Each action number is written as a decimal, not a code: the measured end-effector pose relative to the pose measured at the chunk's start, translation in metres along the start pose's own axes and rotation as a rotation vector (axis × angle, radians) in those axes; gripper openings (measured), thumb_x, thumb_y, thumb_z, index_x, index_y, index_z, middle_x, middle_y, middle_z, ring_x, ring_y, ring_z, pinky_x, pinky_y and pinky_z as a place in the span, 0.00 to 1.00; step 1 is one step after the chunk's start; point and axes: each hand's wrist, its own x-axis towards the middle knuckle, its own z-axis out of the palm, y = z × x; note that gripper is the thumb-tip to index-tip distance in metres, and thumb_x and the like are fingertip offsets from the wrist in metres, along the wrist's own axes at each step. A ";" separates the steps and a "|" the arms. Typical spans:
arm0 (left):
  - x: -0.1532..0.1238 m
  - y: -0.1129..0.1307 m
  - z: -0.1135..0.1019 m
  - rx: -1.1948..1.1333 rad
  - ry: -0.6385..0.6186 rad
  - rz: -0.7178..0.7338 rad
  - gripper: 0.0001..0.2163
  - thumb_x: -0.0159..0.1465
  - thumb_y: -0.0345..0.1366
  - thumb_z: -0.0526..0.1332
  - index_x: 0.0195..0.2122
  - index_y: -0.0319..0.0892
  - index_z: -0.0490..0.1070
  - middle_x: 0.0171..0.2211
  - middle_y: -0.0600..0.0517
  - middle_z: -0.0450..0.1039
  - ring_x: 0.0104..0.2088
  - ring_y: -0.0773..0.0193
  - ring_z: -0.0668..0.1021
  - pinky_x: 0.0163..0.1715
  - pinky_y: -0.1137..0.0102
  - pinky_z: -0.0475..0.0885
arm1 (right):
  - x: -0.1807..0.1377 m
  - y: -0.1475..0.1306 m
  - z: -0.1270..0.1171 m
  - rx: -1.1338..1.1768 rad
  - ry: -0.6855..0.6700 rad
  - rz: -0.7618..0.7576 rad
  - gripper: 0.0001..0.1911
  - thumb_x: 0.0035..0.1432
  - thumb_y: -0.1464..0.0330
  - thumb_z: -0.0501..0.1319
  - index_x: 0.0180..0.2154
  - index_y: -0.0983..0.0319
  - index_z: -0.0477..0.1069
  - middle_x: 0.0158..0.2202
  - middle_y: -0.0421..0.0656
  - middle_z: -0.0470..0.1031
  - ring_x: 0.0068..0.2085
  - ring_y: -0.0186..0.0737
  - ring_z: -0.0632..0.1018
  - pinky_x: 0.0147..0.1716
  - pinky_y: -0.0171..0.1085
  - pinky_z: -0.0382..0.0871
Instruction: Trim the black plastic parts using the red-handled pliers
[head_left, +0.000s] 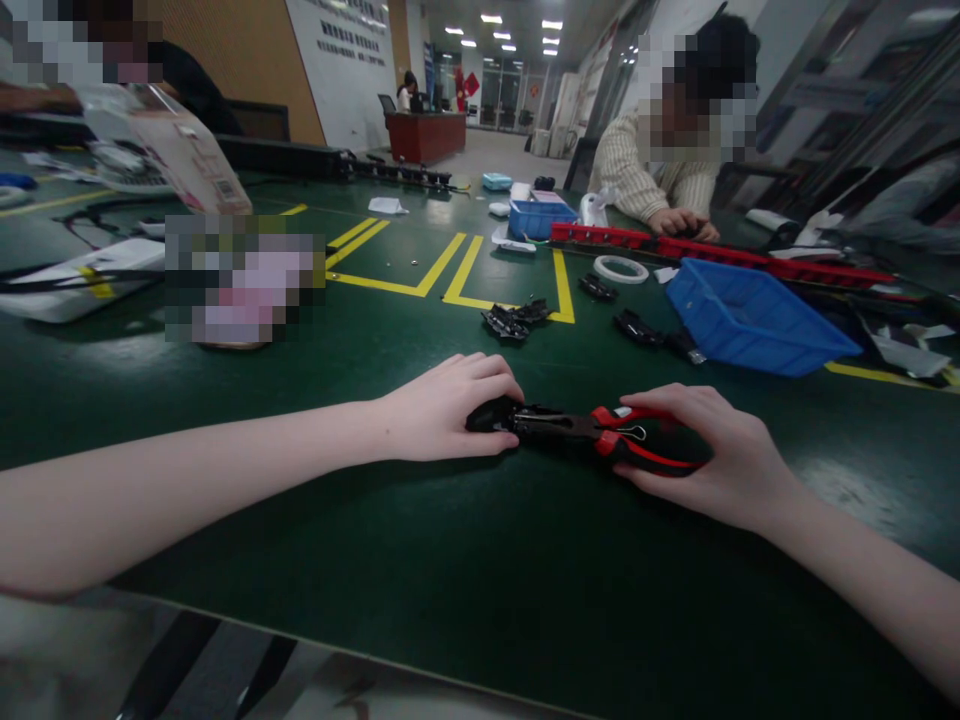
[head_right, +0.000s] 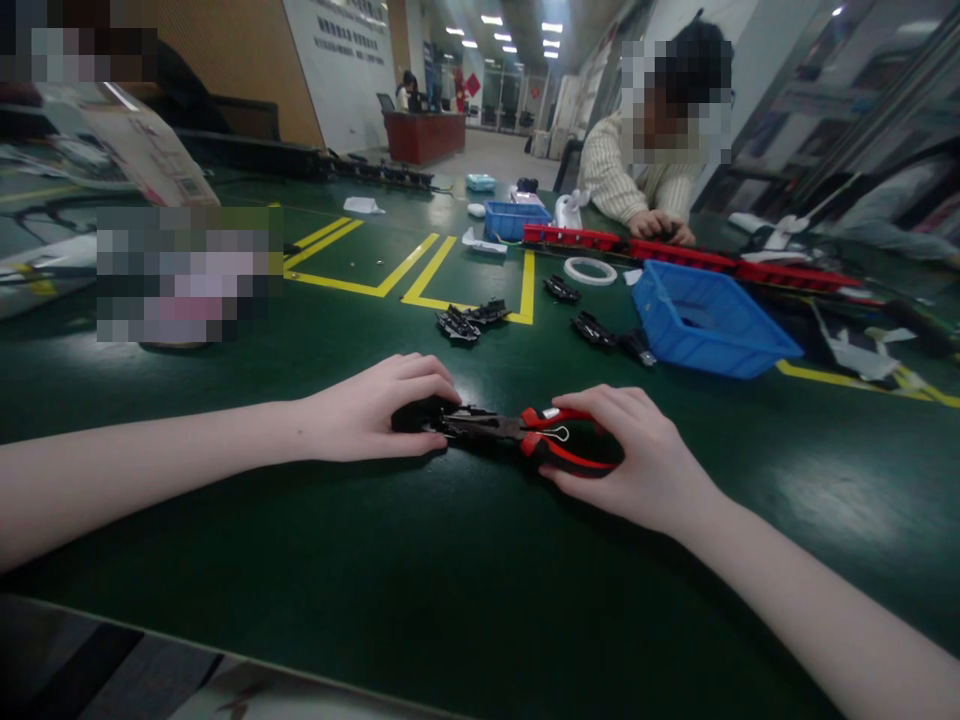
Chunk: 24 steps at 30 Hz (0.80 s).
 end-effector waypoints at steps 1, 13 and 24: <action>0.000 0.000 0.000 0.001 0.003 0.002 0.15 0.62 0.44 0.60 0.47 0.41 0.68 0.46 0.49 0.68 0.45 0.58 0.71 0.44 0.66 0.64 | 0.000 0.000 0.000 -0.001 -0.001 -0.003 0.24 0.49 0.58 0.65 0.47 0.57 0.66 0.42 0.46 0.74 0.42 0.49 0.74 0.34 0.46 0.74; 0.001 -0.002 0.002 -0.001 0.044 0.037 0.17 0.63 0.39 0.61 0.51 0.40 0.66 0.45 0.48 0.69 0.45 0.60 0.72 0.43 0.67 0.66 | 0.002 -0.003 0.000 -0.083 0.000 -0.066 0.24 0.50 0.58 0.64 0.46 0.61 0.63 0.39 0.47 0.74 0.36 0.44 0.74 0.32 0.43 0.71; 0.004 -0.004 0.002 0.054 0.019 0.065 0.16 0.64 0.40 0.59 0.51 0.38 0.66 0.44 0.47 0.69 0.43 0.59 0.72 0.41 0.67 0.68 | 0.004 -0.004 0.002 -0.154 0.027 -0.133 0.25 0.51 0.56 0.63 0.46 0.63 0.63 0.37 0.47 0.73 0.31 0.40 0.72 0.28 0.39 0.67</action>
